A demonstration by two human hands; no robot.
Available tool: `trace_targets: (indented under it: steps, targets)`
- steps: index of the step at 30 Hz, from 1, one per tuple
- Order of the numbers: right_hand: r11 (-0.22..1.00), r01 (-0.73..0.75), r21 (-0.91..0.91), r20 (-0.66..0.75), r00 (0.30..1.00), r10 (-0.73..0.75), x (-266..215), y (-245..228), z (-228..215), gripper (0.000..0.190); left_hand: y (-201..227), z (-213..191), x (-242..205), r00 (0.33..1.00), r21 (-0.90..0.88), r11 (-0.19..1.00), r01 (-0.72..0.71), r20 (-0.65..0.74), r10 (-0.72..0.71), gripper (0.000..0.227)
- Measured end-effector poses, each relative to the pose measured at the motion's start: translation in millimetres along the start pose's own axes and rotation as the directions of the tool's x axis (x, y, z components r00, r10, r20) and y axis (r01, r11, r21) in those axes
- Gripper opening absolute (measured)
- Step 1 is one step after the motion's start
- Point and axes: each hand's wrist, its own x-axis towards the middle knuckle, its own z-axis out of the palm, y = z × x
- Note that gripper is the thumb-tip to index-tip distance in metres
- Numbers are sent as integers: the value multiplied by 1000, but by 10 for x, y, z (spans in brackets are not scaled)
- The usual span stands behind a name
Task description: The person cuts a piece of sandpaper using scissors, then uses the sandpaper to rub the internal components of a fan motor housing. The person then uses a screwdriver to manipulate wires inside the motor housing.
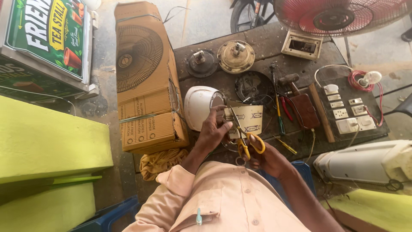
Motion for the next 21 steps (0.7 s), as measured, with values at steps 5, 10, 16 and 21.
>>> trace_targets:
  steps: [5,10,16,21]
  targets:
    - [975,-12,-224,-123,992,-16,76,44,128,53,-20,133,-16,989,-344,934,94,-73,-127,55]
    - [997,-55,60,16,998,55,10,-9,167,57,132,117,-84,990,122,992,-30,-133,46,52]
    - [995,-53,78,147,988,42,-77,-74,23,59,270,-11,-114,1000,248,968,21,12,-25,56]
    - [997,-4,-81,32,999,7,-52,-133,41,61,87,50,-99,987,-117,981,156,56,-150,57]
